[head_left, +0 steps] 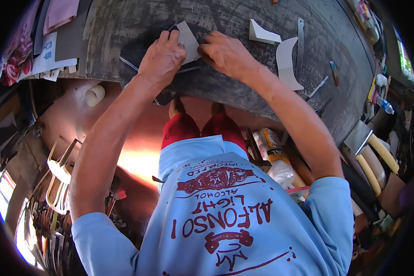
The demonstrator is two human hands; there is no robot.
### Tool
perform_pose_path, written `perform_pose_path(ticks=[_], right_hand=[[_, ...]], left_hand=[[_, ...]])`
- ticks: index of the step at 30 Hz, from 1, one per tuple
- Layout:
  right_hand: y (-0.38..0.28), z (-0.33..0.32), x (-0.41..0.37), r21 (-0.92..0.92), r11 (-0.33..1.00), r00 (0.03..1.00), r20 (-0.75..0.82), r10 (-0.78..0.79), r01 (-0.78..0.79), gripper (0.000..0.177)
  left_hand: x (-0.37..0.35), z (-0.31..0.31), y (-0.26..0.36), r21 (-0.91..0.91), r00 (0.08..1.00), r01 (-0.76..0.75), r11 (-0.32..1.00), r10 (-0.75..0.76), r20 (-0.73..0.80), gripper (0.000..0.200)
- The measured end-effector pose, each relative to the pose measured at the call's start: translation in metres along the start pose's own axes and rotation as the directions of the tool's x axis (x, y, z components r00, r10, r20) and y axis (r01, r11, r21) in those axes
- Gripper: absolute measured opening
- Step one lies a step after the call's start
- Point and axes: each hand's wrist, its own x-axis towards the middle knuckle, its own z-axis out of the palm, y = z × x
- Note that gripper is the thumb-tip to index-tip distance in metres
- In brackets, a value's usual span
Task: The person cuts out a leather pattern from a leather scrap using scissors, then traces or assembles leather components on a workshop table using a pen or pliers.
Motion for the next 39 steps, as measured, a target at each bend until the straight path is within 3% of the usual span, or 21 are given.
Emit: perform_pose_path(ticks=[1,4,11,17,20,24,27,30,33,39], right_hand=[[-0.005,0.006,-0.012,0.046,0.999,0.998,-0.056,0.032,-0.03,0.017],[-0.003,0.036,-0.037,-0.039,0.997,0.942,-0.329,-0.07,0.06,0.023],[-0.016,0.072,-0.046,-0.017,0.999,0.842,-0.538,0.034,-0.052,0.034],[-0.018,0.072,-0.046,0.018,0.997,0.83,-0.553,0.071,-0.073,0.034],[-0.021,0.065,-0.036,0.027,0.994,0.797,-0.595,0.105,-0.11,0.024],[-0.022,0.03,-0.023,-0.025,0.988,0.923,-0.362,0.131,-0.151,0.013],[-0.02,0.014,-0.015,-0.039,0.99,0.966,-0.226,0.122,-0.134,0.011],[-0.022,0.021,-0.024,0.049,0.983,0.95,-0.253,0.183,-0.177,0.014],[-0.019,0.056,-0.04,0.037,0.991,0.85,-0.511,0.13,-0.129,0.023],[-0.012,0.08,-0.049,0.127,0.988,0.808,-0.571,0.143,-0.086,0.035]], left_hand=[[-0.001,0.001,0.0,0.007,1.0,-0.01,1.0,0.009,0.023,0.024],[0.004,0.001,-0.005,0.039,0.997,-0.045,0.998,0.043,0.06,0.025],[0.005,-0.002,-0.011,0.042,0.99,-0.114,0.993,0.111,0.084,0.034],[0.006,-0.003,-0.013,0.02,0.988,-0.124,0.992,0.122,0.093,0.039],[0.005,-0.005,-0.012,0.028,0.988,-0.122,0.992,0.119,0.103,0.04],[0.006,-0.005,-0.012,0.054,0.982,-0.125,0.991,0.116,0.148,0.041],[0.006,-0.006,-0.012,0.04,0.98,-0.124,0.991,0.116,0.16,0.042],[0.006,-0.008,-0.014,0.034,0.98,-0.141,0.989,0.135,0.143,0.044],[0.005,-0.01,-0.018,0.023,0.979,-0.158,0.987,0.154,0.132,0.047],[0.005,-0.012,-0.017,0.005,0.982,-0.136,0.991,0.134,0.136,0.047]])
